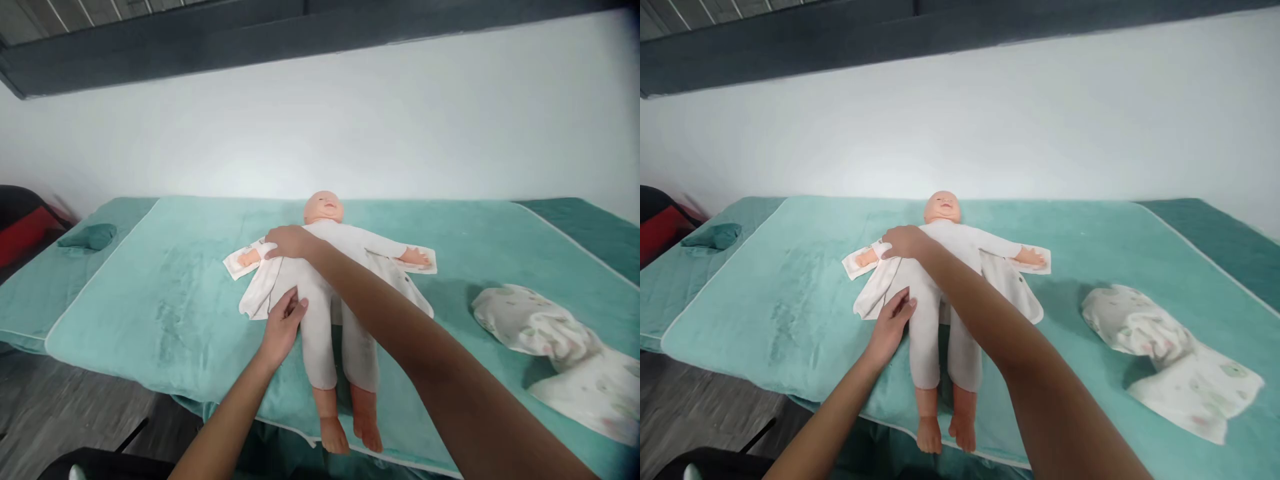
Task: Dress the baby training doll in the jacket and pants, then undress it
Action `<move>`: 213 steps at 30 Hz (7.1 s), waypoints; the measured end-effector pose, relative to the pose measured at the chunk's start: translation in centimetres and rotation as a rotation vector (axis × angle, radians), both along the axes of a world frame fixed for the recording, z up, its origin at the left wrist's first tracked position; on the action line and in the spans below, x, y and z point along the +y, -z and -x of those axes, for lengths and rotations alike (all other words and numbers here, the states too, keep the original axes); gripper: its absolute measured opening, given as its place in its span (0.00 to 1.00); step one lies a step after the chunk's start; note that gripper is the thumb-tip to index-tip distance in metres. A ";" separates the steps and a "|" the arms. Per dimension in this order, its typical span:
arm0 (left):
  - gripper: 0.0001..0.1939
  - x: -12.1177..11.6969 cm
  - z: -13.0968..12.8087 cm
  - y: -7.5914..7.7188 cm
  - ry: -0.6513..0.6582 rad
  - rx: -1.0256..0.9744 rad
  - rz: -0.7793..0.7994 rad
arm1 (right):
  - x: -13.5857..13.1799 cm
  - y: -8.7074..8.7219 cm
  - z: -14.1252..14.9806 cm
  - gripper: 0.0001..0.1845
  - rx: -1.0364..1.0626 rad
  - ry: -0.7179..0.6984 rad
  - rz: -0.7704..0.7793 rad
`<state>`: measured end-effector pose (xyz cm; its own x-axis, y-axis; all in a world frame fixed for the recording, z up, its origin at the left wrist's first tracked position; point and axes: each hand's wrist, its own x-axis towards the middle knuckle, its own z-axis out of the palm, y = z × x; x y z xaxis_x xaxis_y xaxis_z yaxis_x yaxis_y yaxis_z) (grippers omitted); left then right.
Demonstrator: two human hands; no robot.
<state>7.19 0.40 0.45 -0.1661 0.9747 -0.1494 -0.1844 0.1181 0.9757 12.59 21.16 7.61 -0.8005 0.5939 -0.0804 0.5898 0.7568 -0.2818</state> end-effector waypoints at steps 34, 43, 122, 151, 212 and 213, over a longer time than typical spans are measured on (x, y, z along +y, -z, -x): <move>0.07 10.5 9.6 -0.6 -0.538 0.340 -0.201 | -2.3 -1.3 -2.4 0.17 -0.010 0.127 -0.144; 0.05 10.5 7.1 -0.4 -0.196 0.807 -0.426 | -2.5 -0.1 -0.5 0.14 -0.051 0.178 -0.236; 0.26 8.0 18.2 0.5 -0.348 1.714 -0.018 | -1.9 -1.8 -4.8 0.16 0.416 0.481 -0.131; 0.24 8.0 19.5 1.8 -0.371 1.257 -0.384 | -1.3 0.8 -7.4 0.15 0.786 0.395 -0.020; 0.20 19.8 -9.7 -10.3 0.690 1.949 -0.499 | -3.8 7.5 -23.7 0.12 0.659 1.011 0.011; 0.20 19.7 -9.4 -10.5 0.681 1.947 -0.488 | -4.0 7.5 -23.5 0.15 0.585 0.998 0.005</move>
